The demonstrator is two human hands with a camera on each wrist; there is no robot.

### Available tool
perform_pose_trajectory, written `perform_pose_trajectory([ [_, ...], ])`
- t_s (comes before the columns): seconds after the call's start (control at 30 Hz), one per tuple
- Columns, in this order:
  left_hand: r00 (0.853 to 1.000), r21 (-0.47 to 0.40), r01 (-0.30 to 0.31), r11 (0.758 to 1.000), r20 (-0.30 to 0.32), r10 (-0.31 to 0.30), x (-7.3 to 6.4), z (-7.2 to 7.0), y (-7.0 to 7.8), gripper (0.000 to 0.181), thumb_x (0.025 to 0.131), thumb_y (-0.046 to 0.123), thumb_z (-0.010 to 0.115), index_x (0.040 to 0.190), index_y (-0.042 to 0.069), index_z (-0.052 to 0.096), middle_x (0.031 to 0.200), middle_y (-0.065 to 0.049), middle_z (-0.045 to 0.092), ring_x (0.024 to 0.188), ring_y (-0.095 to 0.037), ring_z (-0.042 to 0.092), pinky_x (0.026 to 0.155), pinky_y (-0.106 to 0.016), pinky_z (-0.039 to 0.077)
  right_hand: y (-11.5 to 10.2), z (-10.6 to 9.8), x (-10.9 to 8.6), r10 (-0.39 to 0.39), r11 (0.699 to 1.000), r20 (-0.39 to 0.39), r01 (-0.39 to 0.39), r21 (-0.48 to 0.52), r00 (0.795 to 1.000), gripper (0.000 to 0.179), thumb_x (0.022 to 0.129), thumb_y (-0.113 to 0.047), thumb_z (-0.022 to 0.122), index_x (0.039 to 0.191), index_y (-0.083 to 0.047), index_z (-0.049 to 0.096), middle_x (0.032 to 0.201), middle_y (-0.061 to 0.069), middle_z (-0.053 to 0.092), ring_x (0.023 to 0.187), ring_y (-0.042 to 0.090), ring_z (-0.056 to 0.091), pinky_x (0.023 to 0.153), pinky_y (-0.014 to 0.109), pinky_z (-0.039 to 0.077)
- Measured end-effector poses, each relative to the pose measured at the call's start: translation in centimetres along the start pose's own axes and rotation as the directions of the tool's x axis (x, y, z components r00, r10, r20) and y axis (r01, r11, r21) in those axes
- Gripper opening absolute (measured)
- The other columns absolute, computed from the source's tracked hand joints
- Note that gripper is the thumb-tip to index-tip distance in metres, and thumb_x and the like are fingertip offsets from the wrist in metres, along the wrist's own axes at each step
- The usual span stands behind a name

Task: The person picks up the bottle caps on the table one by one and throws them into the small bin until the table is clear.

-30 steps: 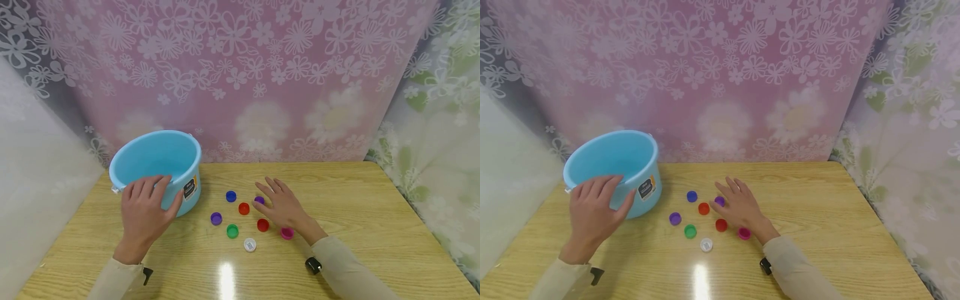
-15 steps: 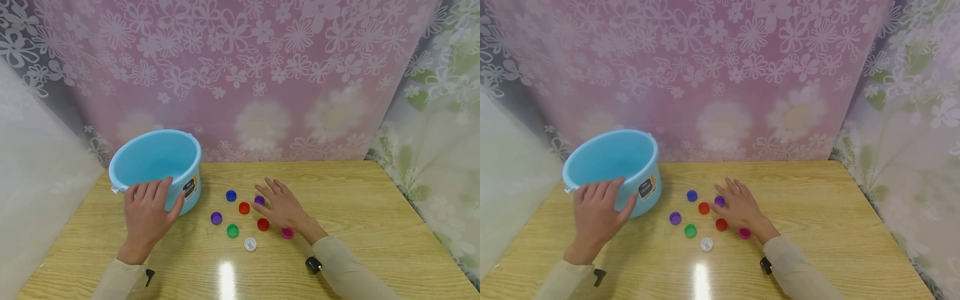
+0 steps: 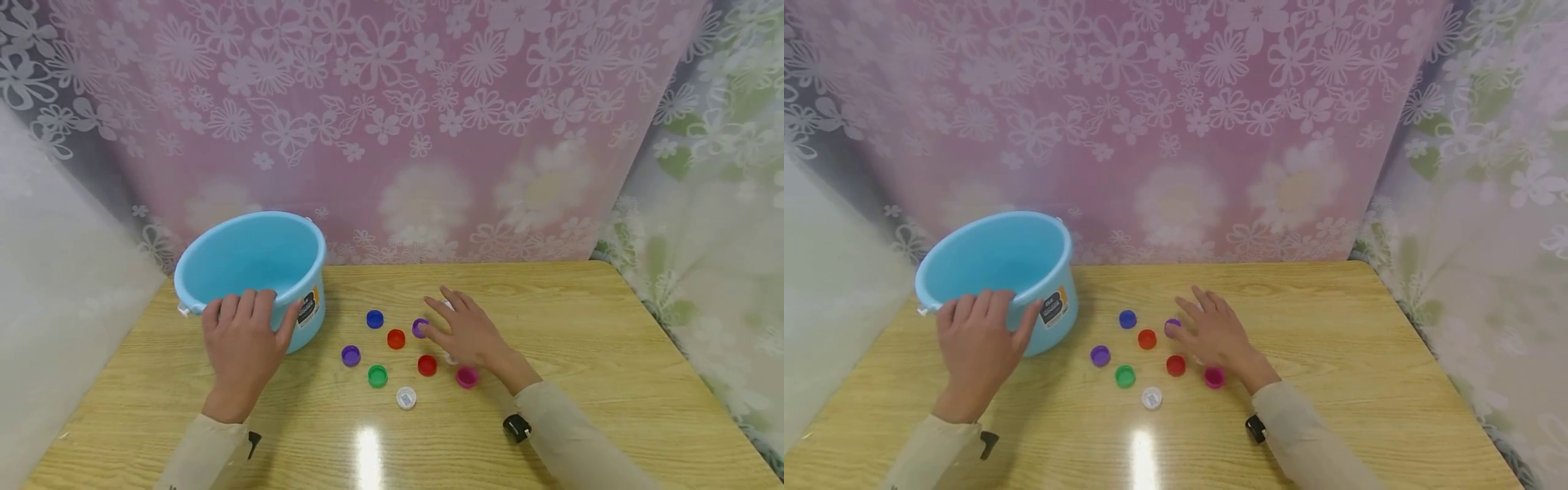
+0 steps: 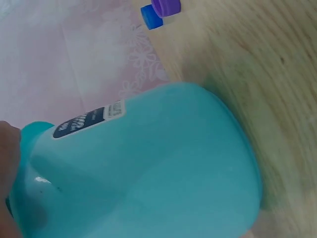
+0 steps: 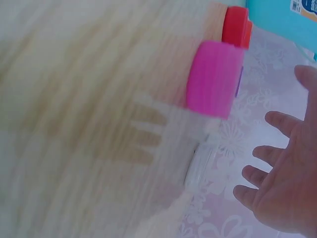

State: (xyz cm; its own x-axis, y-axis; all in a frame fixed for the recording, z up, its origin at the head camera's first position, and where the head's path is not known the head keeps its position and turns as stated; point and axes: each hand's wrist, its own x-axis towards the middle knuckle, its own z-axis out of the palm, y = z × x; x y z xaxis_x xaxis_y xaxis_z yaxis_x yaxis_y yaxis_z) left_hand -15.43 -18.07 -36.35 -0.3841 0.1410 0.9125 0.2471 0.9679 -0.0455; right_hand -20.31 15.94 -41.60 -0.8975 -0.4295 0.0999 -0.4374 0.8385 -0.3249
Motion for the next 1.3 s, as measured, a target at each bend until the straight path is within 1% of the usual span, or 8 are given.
perform_pose_trajectory([
  [0.13, 1.000, 0.042, -0.005, 0.999, 0.028, 0.004, 0.4, -0.3, 0.4, 0.043, 0.090, 0.043, 0.057, 0.075, 0.003, 0.048, 0.062, -0.011, 0.039, 0.059, -0.034, 0.040, 0.065, -0.049, 0.035, 1.2, -0.5, 0.0, 0.030, 0.999, -0.014, -0.030, 0.024, 0.999, 0.060, 0.096, -0.045, 0.049, 0.147, -0.015, 0.038, 0.153, 0.020, 0.024, 0.136, 0.045, 0.024, 0.103, 0.060, 0.026],
  [0.23, 0.999, 0.052, -0.010, 0.999, 0.037, 0.008, 0.7, -0.5, 0.5, 0.044, 0.090, 0.042, 0.056, 0.074, 0.003, 0.046, 0.061, -0.010, 0.036, 0.057, -0.034, 0.039, 0.062, -0.048, 0.035, 2.2, -0.9, 0.1, 0.057, 0.998, -0.010, -0.056, 0.040, 0.998, 0.059, 0.096, -0.040, 0.052, 0.147, -0.012, 0.037, 0.151, 0.021, 0.026, 0.134, 0.046, 0.026, 0.100, 0.062, 0.030],
  [0.37, 1.000, 0.062, -0.008, 0.998, 0.026, 0.006, 0.8, -0.6, 0.6, 0.045, 0.089, 0.042, 0.056, 0.072, 0.003, 0.045, 0.060, -0.009, 0.034, 0.054, -0.033, 0.037, 0.059, -0.046, 0.034, 3.2, -1.3, 0.4, 0.087, 0.994, 0.018, -0.088, 0.062, 0.996, 0.058, 0.097, -0.035, 0.052, 0.146, -0.009, 0.037, 0.149, 0.023, 0.029, 0.133, 0.049, 0.027, 0.099, 0.063, 0.029],
  [0.47, 1.000, 0.066, -0.002, 0.998, 0.016, 0.001, 0.8, -0.3, 0.5, 0.045, 0.088, 0.042, 0.057, 0.071, 0.003, 0.045, 0.060, -0.010, 0.034, 0.054, -0.033, 0.037, 0.058, -0.046, 0.034, 3.8, -1.6, 0.6, 0.093, 0.994, 0.046, -0.095, 0.052, 0.995, 0.056, 0.097, -0.033, 0.051, 0.145, -0.007, 0.038, 0.147, 0.025, 0.031, 0.131, 0.051, 0.028, 0.098, 0.065, 0.030],
  [0.77, 0.999, 0.060, 0.024, 0.998, 0.041, -0.026, 0.6, 0.4, 0.4, 0.045, 0.090, 0.042, 0.055, 0.072, 0.002, 0.046, 0.063, -0.013, 0.039, 0.056, -0.035, 0.039, 0.060, -0.047, 0.035, 4.7, -2.8, 2.1, 0.065, 0.997, 0.094, -0.068, 0.033, 0.993, 0.054, 0.095, -0.027, 0.055, 0.141, -0.002, 0.042, 0.140, 0.026, 0.041, 0.129, 0.048, 0.034, 0.096, 0.063, 0.032],
  [1.0, 0.998, 0.048, 0.033, 0.998, 0.057, -0.036, 0.6, 0.4, 0.4, 0.044, 0.091, 0.042, 0.054, 0.074, 0.002, 0.046, 0.065, -0.014, 0.040, 0.058, -0.035, 0.039, 0.062, -0.047, 0.036, 4.7, -1.8, 3.2, 0.008, 0.998, 0.116, -0.014, 0.054, 0.993, 0.055, 0.091, -0.024, 0.062, 0.137, 0.002, 0.046, 0.137, 0.025, 0.045, 0.129, 0.046, 0.035, 0.103, 0.062, 0.023],
  [1.1, 0.997, 0.042, 0.036, 0.998, 0.061, -0.038, 0.5, 0.4, 0.4, 0.044, 0.091, 0.042, 0.054, 0.075, 0.002, 0.046, 0.066, -0.014, 0.040, 0.059, -0.036, 0.039, 0.062, -0.048, 0.035, 4.6, -1.1, 3.3, 0.022, 0.997, 0.130, -0.031, 0.068, 0.991, 0.057, 0.088, -0.022, 0.064, 0.137, 0.001, 0.046, 0.138, 0.025, 0.044, 0.128, 0.046, 0.036, 0.102, 0.062, 0.027],
  [1.3, 0.997, 0.027, 0.037, 0.999, 0.071, -0.039, 0.3, 0.3, 0.3, 0.043, 0.091, 0.041, 0.051, 0.075, 0.002, 0.046, 0.066, -0.014, 0.040, 0.059, -0.036, 0.039, 0.063, -0.049, 0.035, 4.4, -0.5, 3.4, 0.081, 0.995, 0.141, -0.089, 0.052, 0.987, 0.059, 0.087, -0.025, 0.066, 0.139, -0.004, 0.046, 0.138, 0.024, 0.043, 0.126, 0.045, 0.038, 0.094, 0.059, 0.038],
])
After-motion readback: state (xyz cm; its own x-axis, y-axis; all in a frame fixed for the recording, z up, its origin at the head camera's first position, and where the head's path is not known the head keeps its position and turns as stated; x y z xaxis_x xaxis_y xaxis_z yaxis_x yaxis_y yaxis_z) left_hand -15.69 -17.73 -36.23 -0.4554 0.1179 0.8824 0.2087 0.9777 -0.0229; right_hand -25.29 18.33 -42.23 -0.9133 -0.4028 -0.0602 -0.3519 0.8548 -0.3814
